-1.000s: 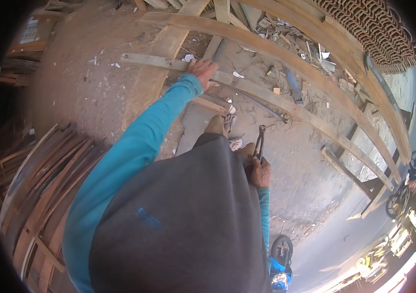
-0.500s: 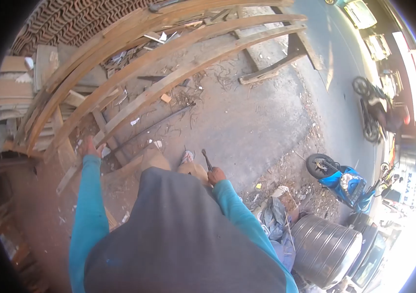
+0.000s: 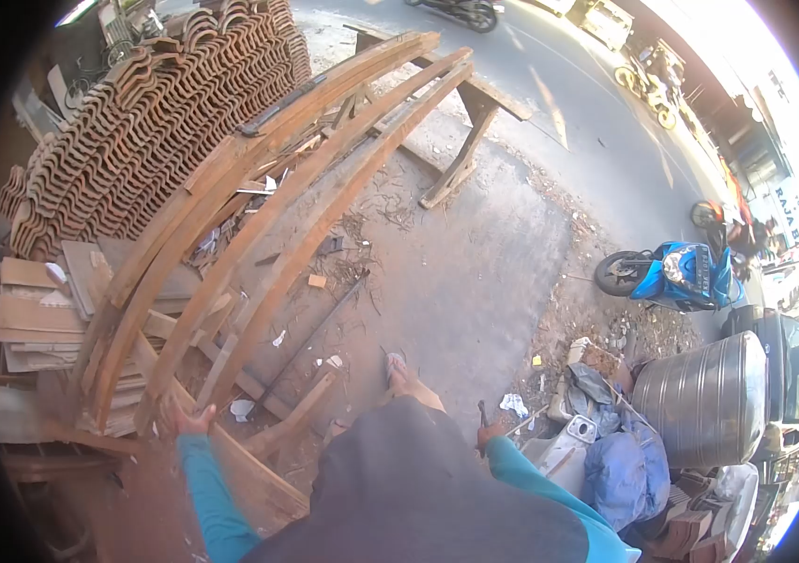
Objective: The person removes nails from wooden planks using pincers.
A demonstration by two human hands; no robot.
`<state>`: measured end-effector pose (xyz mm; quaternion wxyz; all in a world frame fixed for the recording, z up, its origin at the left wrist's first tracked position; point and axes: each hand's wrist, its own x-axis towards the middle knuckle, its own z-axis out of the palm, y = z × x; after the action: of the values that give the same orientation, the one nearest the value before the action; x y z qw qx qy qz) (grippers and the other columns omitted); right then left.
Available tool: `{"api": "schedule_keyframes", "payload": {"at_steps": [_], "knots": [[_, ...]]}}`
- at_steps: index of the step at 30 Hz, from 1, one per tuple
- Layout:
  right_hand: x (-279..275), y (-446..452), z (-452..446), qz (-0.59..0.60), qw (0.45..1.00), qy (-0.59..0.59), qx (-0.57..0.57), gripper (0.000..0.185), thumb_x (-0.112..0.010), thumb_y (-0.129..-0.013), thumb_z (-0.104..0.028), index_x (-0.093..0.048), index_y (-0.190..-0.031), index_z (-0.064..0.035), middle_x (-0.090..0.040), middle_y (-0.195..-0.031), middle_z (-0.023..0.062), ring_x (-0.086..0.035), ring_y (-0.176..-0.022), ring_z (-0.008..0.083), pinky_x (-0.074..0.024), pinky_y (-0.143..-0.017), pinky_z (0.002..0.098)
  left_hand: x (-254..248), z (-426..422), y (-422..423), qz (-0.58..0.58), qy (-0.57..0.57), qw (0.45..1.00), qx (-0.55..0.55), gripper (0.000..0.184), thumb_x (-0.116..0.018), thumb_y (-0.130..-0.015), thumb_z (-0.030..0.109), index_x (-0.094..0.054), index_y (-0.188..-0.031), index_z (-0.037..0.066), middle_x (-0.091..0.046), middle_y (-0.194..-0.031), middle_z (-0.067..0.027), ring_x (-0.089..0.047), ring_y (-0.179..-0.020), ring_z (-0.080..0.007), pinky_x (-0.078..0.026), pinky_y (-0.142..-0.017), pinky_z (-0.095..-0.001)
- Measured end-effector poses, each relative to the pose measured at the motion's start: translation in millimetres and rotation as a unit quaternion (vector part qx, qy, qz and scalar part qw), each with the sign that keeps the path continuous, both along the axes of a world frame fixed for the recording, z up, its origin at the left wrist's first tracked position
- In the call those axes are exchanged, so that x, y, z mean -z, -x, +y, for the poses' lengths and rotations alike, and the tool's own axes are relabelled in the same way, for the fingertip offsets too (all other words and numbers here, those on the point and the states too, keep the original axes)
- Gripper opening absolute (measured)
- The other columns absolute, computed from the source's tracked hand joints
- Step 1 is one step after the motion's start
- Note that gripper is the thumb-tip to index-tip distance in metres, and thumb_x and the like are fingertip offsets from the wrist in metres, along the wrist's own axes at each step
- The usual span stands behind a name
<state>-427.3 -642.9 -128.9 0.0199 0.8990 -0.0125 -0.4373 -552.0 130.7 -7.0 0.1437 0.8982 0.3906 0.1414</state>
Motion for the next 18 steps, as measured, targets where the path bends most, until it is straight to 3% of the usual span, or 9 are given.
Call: {"api": "schedule_keyframes", "payload": {"at_steps": [1, 2, 3, 5, 6, 10, 16, 17, 18], "knots": [[-14.2, 13.1, 15.2, 0.0, 0.99, 0.046, -0.135, 0.05, -0.045, -0.101, -0.045, -0.071, -0.103, -0.0019, -0.072, -0.083, 0.0202, -0.072, -0.089, 0.0354, -0.0582, -0.078, 0.0473, -28.8, -6.8, 9.2, 0.076, 0.011, 0.997, -0.029, 0.115, -0.091, -0.056, 0.048, -0.038, -0.151, 0.008, -0.035, -0.155, -0.0207, -0.024, -0.147, -0.041, -0.022, -0.12, -0.0546], [77.3, 44.0, -18.3, -0.085, 0.992, 0.06, -0.075, 0.047, -0.044, -0.101, -0.044, -0.071, -0.105, -0.0049, -0.072, -0.085, 0.0212, -0.071, -0.089, 0.0378, -0.057, -0.08, 0.0489, -65.8, -17.4, 17.8, 0.152, 0.021, 0.986, -0.061, 0.113, -0.09, -0.058, 0.05, -0.039, -0.15, 0.008, -0.033, -0.157, -0.0199, -0.02, -0.149, -0.0408, -0.018, -0.121, -0.0557], [156.6, 73.5, -46.1, -0.173, 0.983, 0.061, -0.014, 0.046, -0.043, -0.1, -0.043, -0.071, -0.108, -0.008, -0.071, -0.086, 0.0222, -0.07, -0.09, 0.0403, -0.0558, -0.082, 0.0505, -60.4, -11.3, 28.5, 0.141, 0.019, 0.987, -0.07, 0.113, -0.09, -0.058, 0.05, -0.039, -0.15, 0.008, -0.033, -0.157, -0.0199, -0.02, -0.149, -0.0408, -0.018, -0.121, -0.0557], [72.4, 56.2, -2.9, -0.058, 0.997, -0.045, 0.016, 0.042, -0.047, -0.095, -0.04, -0.074, -0.1, -0.0086, -0.07, -0.091, 0.0233, -0.068, -0.085, 0.0428, -0.0546, -0.079, 0.0521, -44.7, -4.6, 58.5, 0.189, -0.009, 0.974, -0.127, 0.108, -0.085, -0.064, 0.054, -0.04, -0.15, 0.008, -0.031, -0.158, -0.0182, -0.018, -0.15, -0.0403, -0.014, -0.122, -0.0583], [95.1, 64.3, -14.6, -0.089, 0.993, -0.075, -0.018, 0.043, -0.05, -0.092, -0.042, -0.075, -0.089, -0.0058, -0.07, -0.094, 0.0236, -0.067, -0.084, 0.0425, -0.0534, -0.077, 0.0537, -43.6, -6.6, 62.5, 0.191, 0.008, 0.97, -0.15, 0.1, -0.08, -0.071, 0.054, -0.04, -0.15, 0.007, -0.03, -0.159, -0.0172, -0.019, -0.15, -0.0403, -0.012, -0.121, -0.0592], [64.4, 53.7, -7.5, -0.046, 0.985, -0.139, -0.092, 0.047, -0.049, -0.092, -0.045, -0.074, -0.093, -0.0038, -0.071, -0.096, 0.0228, -0.067, -0.094, 0.0433, -0.0526, -0.083, 0.0547, -18.3, -3.2, 78.5, 0.174, 0.063, 0.964, -0.189, 0.093, -0.078, -0.076, 0.048, -0.04, -0.15, 0.007, -0.03, -0.159, -0.0171, -0.021, -0.149, -0.0407, -0.015, -0.12, -0.0605], [-76.8, 34.4, 72.7, 0.066, 0.993, -0.042, 0.093, 0.051, -0.048, -0.097, -0.048, -0.074, -0.095, -0.0041, -0.073, -0.104, 0.0201, -0.07, -0.097, 0.0366, -0.0557, -0.084, 0.0461, 39.6, 16.5, 110.8, 0.084, 0.045, 0.991, -0.094, 0.081, -0.076, -0.083, 0.029, -0.039, -0.151, 0.005, -0.034, -0.156, -0.0222, -0.032, -0.144, -0.0419, -0.026, -0.119, -0.0523], [-58.9, 38.1, 58.6, 0.066, 0.991, -0.047, 0.105, 0.051, -0.048, -0.097, -0.048, -0.074, -0.095, -0.0041, -0.073, -0.104, 0.0201, -0.07, -0.097, 0.0366, -0.0557, -0.084, 0.0461, 32.5, 18.9, 110.9, 0.112, 0.061, 0.988, -0.09, 0.081, -0.076, -0.083, 0.027, -0.038, -0.151, 0.005, -0.034, -0.156, -0.0239, -0.033, -0.144, -0.0413, -0.027, -0.12, -0.0487], [-40.3, 29.6, 50.4, 0.086, 0.994, -0.061, -0.015, 0.051, -0.047, -0.098, -0.047, -0.074, -0.094, -0.0047, -0.074, -0.099, 0.0168, -0.071, -0.094, 0.0325, -0.0563, -0.083, 0.0442, 23.7, 20.6, 106.2, 0.139, 0.075, 0.983, -0.093, 0.082, -0.076, -0.083, 0.024, -0.037, -0.152, 0.005, -0.034, -0.156, -0.0255, -0.034, -0.144, -0.0407, -0.027, -0.121, -0.0451]]}}
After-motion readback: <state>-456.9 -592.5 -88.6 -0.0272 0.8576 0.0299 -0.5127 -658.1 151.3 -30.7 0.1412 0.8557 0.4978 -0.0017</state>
